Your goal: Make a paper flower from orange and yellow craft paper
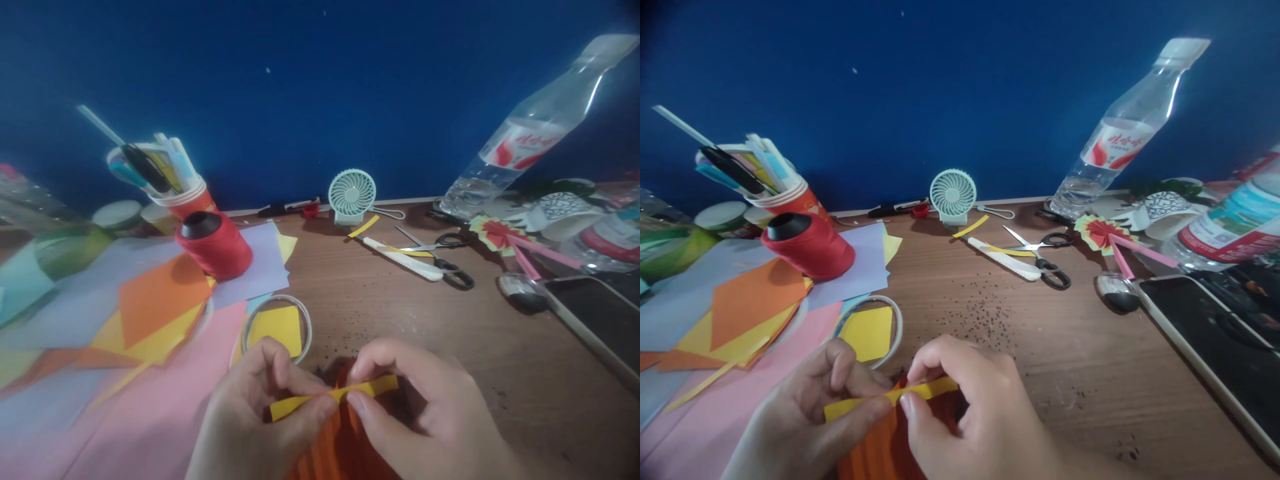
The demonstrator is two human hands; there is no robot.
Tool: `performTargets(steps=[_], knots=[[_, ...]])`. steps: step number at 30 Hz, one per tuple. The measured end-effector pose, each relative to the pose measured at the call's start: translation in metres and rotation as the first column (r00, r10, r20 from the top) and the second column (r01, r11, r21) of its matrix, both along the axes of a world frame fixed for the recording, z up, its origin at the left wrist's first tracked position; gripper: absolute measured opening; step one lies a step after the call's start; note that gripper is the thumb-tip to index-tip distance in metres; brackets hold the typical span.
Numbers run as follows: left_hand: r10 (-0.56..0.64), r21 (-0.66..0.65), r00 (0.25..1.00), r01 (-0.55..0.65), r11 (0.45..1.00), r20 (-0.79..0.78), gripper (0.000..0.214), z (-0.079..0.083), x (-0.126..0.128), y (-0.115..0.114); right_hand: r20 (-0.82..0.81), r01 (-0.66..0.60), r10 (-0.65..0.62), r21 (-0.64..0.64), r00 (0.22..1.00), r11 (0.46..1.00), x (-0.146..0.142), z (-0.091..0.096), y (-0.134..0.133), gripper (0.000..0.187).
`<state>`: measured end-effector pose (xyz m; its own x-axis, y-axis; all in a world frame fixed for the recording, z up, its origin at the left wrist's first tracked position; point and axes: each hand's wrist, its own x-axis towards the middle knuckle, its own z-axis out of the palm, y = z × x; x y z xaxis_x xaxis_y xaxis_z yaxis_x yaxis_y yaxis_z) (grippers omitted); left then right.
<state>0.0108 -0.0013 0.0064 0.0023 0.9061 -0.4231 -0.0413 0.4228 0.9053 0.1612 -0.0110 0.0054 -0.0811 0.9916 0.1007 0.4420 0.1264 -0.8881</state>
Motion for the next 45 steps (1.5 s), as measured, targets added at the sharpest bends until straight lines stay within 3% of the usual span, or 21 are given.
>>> performTargets(steps=[10, 19, 25, 30, 35, 40, 45], knots=[[0.062, 0.023, 0.998, -0.062, 0.998, 0.011, 0.041, 0.017, 0.005, 0.003, 0.002, 0.019, -0.019, 0.016, 1.0, 1.0, 0.002, 0.001, 0.004, 0.01], [0.067, 0.087, 0.998, -0.069, 0.994, 0.021, 0.042, 0.004, 0.002, -0.002, 0.007, 0.027, -0.027, 0.003, 1.0, 1.0, 0.0, 0.0, 0.002, 0.01], [0.04, 0.085, 0.998, -0.044, 0.995, 0.047, 0.042, 0.003, 0.001, -0.002, 0.044, 0.025, -0.026, 0.036, 0.999, 0.999, 0.0, 0.002, 0.004, 0.012], [-0.008, 0.113, 1.0, 0.01, 0.994, -0.022, 0.036, 0.005, 0.0, -0.001, 0.024, -0.022, 0.02, 0.074, 0.999, 0.997, 0.002, 0.002, 0.002, 0.013], [-0.026, 0.026, 1.0, 0.026, 0.999, 0.001, 0.033, 0.006, 0.002, 0.001, -0.004, -0.011, 0.011, 0.132, 1.0, 0.991, 0.001, -0.001, -0.001, 0.013], [-0.016, -0.018, 0.993, 0.014, 1.0, -0.114, 0.033, 0.005, 0.003, 0.002, 0.005, -0.006, 0.005, 0.123, 1.0, 0.992, -0.001, -0.002, -0.003, 0.013], [-0.007, -0.057, 0.999, 0.004, 0.998, -0.049, 0.034, 0.015, 0.003, 0.003, 0.023, -0.035, 0.033, 0.121, 0.999, 0.992, 0.001, 0.0, -0.001, 0.013]])
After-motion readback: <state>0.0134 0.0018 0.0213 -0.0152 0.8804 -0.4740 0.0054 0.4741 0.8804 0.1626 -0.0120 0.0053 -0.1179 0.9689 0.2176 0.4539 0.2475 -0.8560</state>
